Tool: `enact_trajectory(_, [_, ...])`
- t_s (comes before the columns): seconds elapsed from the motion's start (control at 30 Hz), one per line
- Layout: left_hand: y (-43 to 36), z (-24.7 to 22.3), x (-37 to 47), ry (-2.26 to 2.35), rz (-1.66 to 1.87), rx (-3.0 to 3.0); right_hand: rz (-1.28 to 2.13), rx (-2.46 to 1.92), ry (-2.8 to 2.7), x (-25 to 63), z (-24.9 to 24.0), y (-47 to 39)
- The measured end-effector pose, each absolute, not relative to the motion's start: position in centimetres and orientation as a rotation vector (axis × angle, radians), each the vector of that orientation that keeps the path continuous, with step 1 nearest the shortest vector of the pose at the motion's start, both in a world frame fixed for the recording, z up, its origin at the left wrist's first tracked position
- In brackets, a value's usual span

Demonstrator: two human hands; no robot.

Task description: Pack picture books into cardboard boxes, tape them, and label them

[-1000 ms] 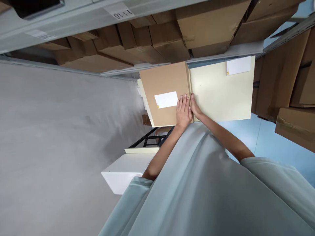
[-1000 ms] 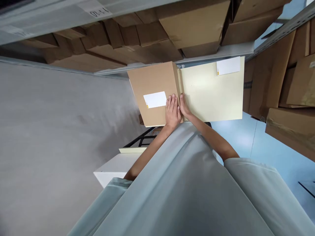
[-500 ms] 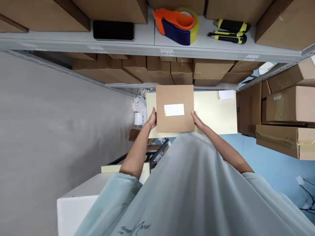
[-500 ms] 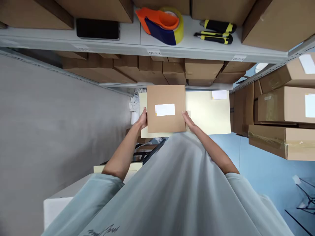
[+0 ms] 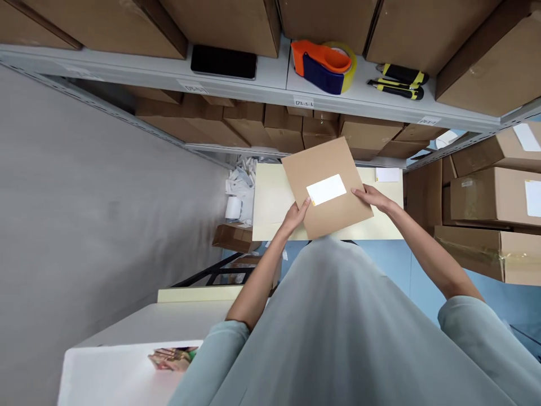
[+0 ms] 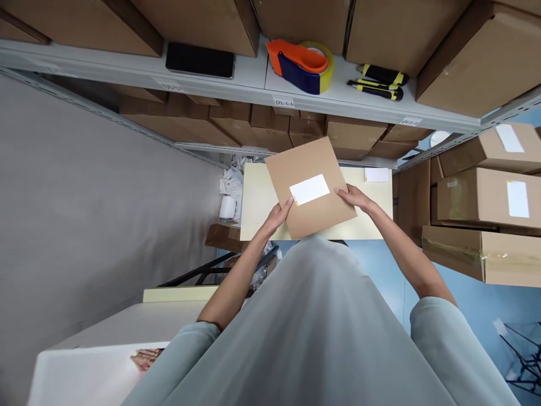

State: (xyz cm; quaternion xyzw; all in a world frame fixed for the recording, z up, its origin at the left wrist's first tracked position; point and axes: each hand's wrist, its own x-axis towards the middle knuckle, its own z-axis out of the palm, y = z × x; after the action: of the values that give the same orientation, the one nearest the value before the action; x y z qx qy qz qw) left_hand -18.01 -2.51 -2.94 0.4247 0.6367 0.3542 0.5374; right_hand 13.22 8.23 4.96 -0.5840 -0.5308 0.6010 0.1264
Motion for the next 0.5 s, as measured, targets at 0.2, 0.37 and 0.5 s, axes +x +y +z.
enact_trajectory(0.2, [4.5,0.0,-21.2,1.540,0.605,1.146,1.970,-1.832,-1.244,12.6,2.4,2.7])
enact_trajectory(0.37, [12.3,2.6,-19.9,1.614,0.307,1.533,2.316,-1.650,-0.558,8.6,0.2,-3.3])
enact_trajectory(0.5, [16.2,1.2,-15.3,1.674,0.282,1.838,2.321,-1.503,-0.299,7.4,-1.1,-5.6])
